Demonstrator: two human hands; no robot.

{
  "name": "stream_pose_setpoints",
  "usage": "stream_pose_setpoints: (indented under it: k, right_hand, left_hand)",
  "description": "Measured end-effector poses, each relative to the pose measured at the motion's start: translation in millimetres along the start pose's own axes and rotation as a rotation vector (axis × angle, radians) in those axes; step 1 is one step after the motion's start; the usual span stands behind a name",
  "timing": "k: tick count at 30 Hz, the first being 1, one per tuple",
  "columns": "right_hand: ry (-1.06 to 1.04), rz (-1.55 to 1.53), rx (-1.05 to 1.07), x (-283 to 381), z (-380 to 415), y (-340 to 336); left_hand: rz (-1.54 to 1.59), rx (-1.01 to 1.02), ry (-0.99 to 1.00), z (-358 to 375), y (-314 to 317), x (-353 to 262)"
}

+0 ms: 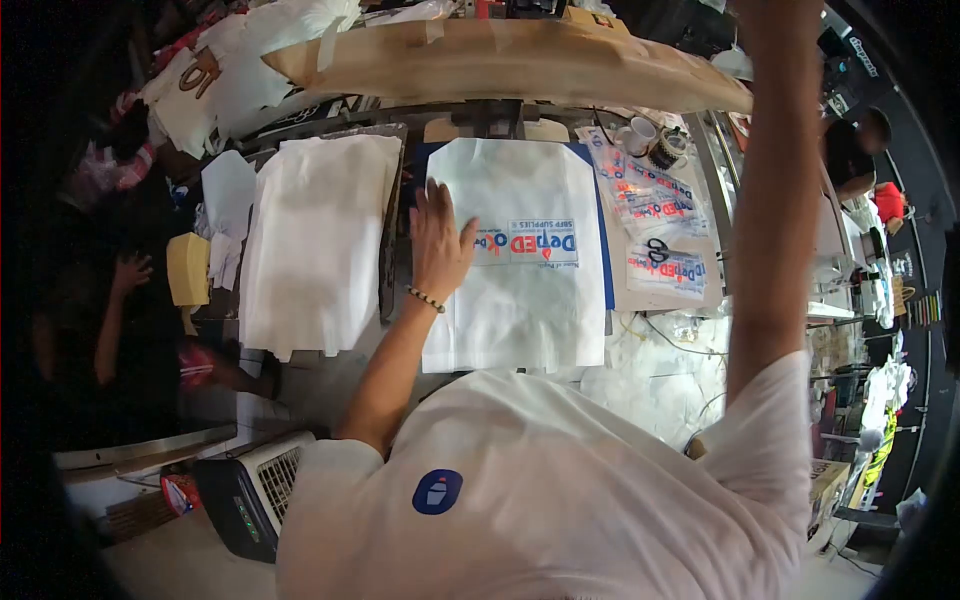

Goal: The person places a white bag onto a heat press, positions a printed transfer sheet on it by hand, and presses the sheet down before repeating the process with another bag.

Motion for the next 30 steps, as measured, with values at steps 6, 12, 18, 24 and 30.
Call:
stream_pose_setpoints:
  k: [6,12,18,24,30]
  right_hand:
    - [0.765,-0.212,0.232,84,244,132]
    - [1.031,0.133,0.758,160,468,166]
    - [1.161,0.221,0.732,157,484,147]
    - [1.400,0.221,0.640,151,494,130]
    - [1.553,0.074,0.447,147,510,126]
  left_hand:
    - [-0.071,-0.068,0.063,10,8,11]
    - [0.029,0.018,-0.014,21,33,53]
    - [0.233,-0.080,0.119,-1,-3,31]
    - [0.142,0.059,0.118,-6,31,50]
    - [0.161,0.178,0.069,-25,39,54]
Point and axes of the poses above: each hand's wrist, its own z-axis away from the middle knuckle, its own y-axis out of the palm, x = y × z, the point moved 6 cm from there along -z, towards the middle knuckle, and after that the axes turned 8 degrees about -y, right-handed, at the moved point
